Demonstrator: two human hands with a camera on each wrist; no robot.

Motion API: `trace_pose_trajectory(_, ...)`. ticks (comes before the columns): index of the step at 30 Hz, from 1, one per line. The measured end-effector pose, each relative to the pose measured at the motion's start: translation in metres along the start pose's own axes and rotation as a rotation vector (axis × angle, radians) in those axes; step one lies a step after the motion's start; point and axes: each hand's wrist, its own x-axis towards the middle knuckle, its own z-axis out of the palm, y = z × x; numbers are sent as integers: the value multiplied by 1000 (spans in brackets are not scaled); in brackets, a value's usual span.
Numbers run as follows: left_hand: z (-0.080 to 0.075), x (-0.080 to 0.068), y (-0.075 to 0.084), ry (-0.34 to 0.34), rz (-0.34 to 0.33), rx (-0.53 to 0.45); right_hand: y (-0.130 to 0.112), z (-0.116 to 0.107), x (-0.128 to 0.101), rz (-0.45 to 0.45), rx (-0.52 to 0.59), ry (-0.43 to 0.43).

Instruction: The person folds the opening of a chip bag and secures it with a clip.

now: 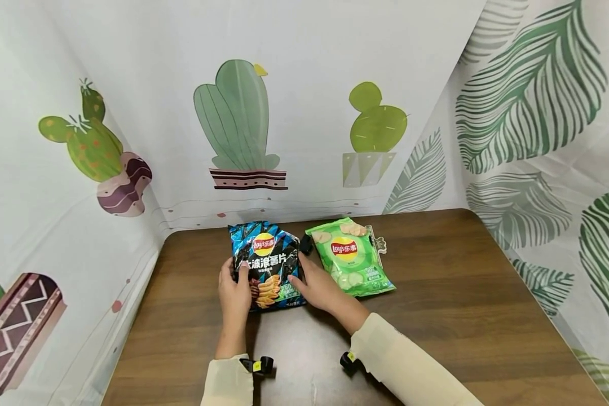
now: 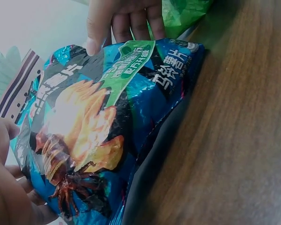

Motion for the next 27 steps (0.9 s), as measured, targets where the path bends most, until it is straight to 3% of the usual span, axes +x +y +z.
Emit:
trace_pose_trajectory(8,-1,-1,3,3,15,-39,5,3,4,-16,58,58)
trace_pose_trajectory(16,-3,-3,3,6,1,-67,4,4,4,13,118,58)
trace_pose_trajectory(27,-4,-7,11,20,-22,-117,0,2,5,31,277,107)
